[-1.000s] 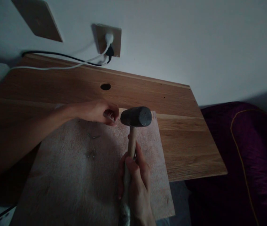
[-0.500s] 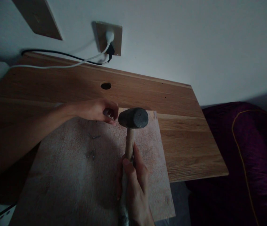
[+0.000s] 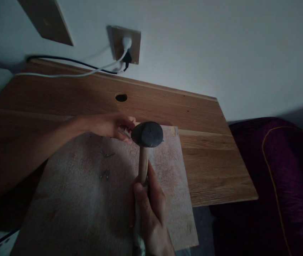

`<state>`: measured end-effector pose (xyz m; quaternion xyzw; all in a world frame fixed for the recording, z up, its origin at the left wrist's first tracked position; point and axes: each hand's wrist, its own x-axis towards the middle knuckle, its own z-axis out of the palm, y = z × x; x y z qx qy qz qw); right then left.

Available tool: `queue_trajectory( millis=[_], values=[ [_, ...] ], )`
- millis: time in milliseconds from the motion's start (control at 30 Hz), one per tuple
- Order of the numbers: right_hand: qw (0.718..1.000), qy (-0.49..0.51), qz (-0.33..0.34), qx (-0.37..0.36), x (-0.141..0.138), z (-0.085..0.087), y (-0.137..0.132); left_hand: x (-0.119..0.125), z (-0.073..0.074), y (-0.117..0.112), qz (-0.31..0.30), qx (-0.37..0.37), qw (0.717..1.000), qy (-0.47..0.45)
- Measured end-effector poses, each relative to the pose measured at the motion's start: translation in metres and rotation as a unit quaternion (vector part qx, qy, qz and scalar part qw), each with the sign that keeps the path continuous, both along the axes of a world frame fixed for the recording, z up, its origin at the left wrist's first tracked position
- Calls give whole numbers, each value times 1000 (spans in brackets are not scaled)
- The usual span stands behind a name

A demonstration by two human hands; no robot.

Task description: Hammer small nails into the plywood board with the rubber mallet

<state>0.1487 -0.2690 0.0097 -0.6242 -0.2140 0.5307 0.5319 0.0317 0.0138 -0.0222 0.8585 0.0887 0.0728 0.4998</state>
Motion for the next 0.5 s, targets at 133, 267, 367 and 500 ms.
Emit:
queue_trajectory(
  millis=[133,267,367,500],
  values=[
    [999,-31,34,-20,-1,2,2,-2,4,-2,2,3,1000,5],
    [999,-18,26,-42,-1,1,5,-4,3,-5,7,3,1000,7],
    [1000,-9,17,-9,-2,2,6,-4,-1,-5,14,6,1000,14],
    [998,-40,22,-31,-2,0,5,-3,-1,-5,19,-1,1000,24]
  ],
)
